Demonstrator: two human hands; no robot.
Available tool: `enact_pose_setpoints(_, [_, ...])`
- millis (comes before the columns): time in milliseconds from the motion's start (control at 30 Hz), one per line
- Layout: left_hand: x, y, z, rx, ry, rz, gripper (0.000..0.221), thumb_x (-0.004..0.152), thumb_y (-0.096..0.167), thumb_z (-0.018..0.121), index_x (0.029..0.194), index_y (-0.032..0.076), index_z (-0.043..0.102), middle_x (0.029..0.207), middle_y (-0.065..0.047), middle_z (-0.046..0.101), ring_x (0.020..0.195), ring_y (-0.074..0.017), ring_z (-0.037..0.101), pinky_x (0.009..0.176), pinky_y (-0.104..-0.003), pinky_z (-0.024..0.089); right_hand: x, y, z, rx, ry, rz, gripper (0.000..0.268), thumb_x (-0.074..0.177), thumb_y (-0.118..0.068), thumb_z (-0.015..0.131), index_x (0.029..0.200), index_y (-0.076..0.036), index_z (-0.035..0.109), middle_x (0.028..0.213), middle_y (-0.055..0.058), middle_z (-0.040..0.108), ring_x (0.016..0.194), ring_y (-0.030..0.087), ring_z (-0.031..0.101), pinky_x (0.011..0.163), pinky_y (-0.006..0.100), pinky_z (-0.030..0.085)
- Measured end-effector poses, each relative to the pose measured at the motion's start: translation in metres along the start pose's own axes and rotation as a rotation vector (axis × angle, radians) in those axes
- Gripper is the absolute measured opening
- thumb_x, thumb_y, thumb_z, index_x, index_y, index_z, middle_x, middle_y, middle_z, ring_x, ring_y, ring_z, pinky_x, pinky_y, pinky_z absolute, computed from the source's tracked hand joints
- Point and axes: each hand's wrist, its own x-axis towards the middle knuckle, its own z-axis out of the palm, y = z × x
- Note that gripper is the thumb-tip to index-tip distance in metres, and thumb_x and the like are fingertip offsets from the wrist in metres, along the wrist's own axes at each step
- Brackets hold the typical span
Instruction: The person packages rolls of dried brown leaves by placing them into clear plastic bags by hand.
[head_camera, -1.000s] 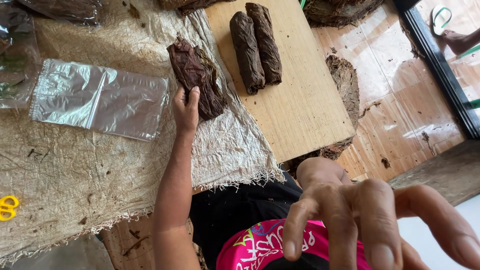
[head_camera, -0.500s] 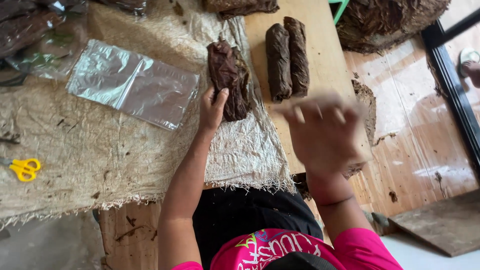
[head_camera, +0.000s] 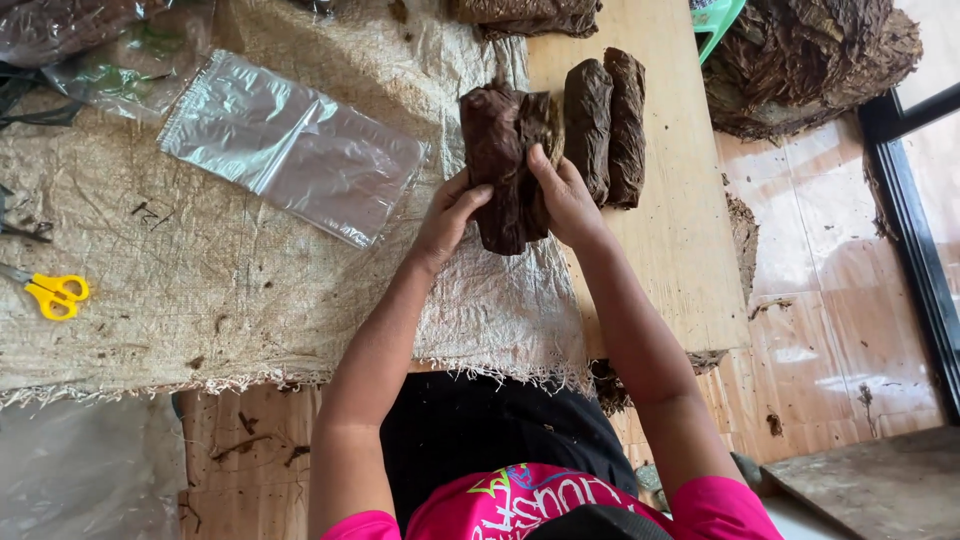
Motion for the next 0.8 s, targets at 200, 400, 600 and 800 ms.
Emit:
enact_pose_setpoints(200, [0.000,-0.012,0.008,0.216,0.105,0.067,0.018,0.104,0.023,0.060,0.109,0.007,0.068,0.097,-0.005,0.064,0.080,-0.0141,0.065,0.068,-0.035,0.063,-0.004,0.011,0.007,-0.138,0.029,-0.209,0.044,0.112,-0.038,0.055,0.147,-0.011,0.056,0.139,0.015,0.058,0.136,0.027,0.045,0.120,0.053,0.033])
enact_pose_setpoints(400, [-0.010,-0.008,0.026,0.690,0.178,0.256,0.017,0.102,0.011,0.057,0.103,-0.006,0.059,0.094,-0.014,0.045,0.067,-0.0352,0.063,0.044,-0.037,0.061,-0.010,0.007,0.015,-0.595,-0.168,-0.384,0.063,0.110,-0.029,0.061,0.161,-0.007,0.031,0.157,0.031,0.039,0.146,0.055,0.028,0.121,0.066,0.025])
enact_pose_setpoints(600, [-0.011,0.009,0.027,0.719,-0.153,0.241,0.032,0.094,0.008,0.071,0.120,-0.007,0.059,0.109,-0.016,0.043,0.080,-0.0470,0.068,0.065,-0.050,0.066,-0.009,0.008,0.014,-0.644,-0.143,-0.270,0.087,0.101,-0.040,0.075,0.161,-0.001,0.026,0.157,0.040,0.031,0.145,0.059,0.027,0.121,0.066,0.027])
enact_pose_setpoints(800, [-0.017,0.074,0.008,0.902,-0.232,0.188,0.054,0.093,0.008,0.074,0.142,0.001,0.054,0.114,-0.021,0.060,0.097,-0.0419,0.072,0.081,-0.048,0.063,0.008,0.045,-0.032,-0.436,-0.024,-0.166,0.047,0.110,-0.035,0.059,0.144,-0.004,0.051,0.138,0.028,0.059,0.132,0.036,0.055,0.112,0.054,0.043])
